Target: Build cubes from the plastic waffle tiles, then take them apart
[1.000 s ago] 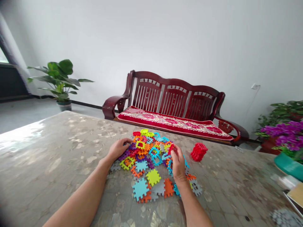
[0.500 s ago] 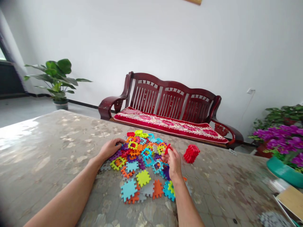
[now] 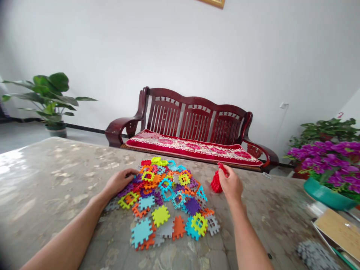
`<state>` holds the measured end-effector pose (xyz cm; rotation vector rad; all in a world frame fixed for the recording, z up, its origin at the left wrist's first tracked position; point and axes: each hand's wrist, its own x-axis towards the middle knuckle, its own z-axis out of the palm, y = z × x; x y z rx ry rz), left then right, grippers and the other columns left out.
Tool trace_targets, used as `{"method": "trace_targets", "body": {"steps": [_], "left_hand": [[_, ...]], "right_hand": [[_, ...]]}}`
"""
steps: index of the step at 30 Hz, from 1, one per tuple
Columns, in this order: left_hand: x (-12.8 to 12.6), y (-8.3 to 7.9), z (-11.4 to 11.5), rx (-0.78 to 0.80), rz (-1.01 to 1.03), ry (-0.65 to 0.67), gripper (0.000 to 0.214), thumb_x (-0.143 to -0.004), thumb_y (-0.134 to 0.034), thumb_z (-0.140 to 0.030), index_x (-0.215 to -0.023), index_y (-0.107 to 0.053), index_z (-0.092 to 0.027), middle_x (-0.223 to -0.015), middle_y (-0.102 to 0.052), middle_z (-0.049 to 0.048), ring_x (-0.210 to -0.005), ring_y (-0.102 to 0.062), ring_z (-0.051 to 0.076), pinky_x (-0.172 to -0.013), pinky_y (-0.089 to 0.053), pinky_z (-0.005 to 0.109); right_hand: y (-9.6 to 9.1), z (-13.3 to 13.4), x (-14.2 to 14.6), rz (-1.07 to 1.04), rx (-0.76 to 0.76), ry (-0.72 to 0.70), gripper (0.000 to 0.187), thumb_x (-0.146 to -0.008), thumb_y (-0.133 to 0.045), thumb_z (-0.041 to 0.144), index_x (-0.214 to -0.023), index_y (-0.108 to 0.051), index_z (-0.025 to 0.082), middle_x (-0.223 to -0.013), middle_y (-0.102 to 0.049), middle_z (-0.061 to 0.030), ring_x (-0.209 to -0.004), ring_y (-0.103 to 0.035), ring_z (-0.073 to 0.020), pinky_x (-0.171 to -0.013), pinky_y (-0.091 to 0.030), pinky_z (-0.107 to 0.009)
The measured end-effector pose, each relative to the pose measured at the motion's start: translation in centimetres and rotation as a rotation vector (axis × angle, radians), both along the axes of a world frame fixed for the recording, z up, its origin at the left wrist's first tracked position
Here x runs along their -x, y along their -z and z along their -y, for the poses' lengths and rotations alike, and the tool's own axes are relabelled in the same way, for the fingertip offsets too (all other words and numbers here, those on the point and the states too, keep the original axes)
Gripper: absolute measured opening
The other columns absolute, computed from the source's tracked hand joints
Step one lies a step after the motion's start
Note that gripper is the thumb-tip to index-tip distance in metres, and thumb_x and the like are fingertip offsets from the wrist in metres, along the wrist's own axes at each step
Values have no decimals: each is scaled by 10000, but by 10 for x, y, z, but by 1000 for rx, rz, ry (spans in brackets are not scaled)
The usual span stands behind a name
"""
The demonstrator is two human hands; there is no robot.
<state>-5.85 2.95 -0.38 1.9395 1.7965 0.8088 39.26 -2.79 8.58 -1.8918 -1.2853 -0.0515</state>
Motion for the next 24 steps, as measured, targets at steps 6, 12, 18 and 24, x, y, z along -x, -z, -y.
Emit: {"method": "trace_targets", "body": {"steps": [6, 12, 18, 24], "left_hand": [[0, 0, 0, -11, -7, 24, 332, -762, -492, -220, -995, -722, -275, -1021, -757, -35, -962, -676, 182, -864, -473, 243], [1, 0, 0, -17, -13, 41, 343, -767, -476, -236, -1010, -716, -267, -1037, -755, -26, -974, -672, 185, -897, -469, 254], [2, 2, -2, -15, -3, 27, 344, -759, -495, -252, -1018, -719, -268, -1052, -753, -23, -970, -673, 193, -904, -477, 260], [3, 4, -3, -4, -12, 12, 332, -770, -506, -253, -1021, -721, -277, -1058, -751, -23, -968, -675, 188, -901, -477, 255]], "right_hand": [[-8, 1, -20, 432, 265, 127, 459, -838, -481, 492, -1196, -668, 274, -935, -734, -117, -890, -670, -301, -743, -464, -376], [-4, -3, -21, 498, 307, 113, 447, -835, -497, 442, -1196, -671, 243, -970, -730, -137, -914, -658, -305, -811, -456, -409], [23, 19, 0, 147, -67, -147, 447, -840, -424, 443, -1127, -671, 206, -1086, -715, -92, -990, -641, -254, -905, -462, -387], [81, 45, 27, -64, -2, -298, 427, -807, -463, 475, -1075, -689, 232, -1124, -700, -78, -1099, -590, -282, -1009, -400, -451]]}}
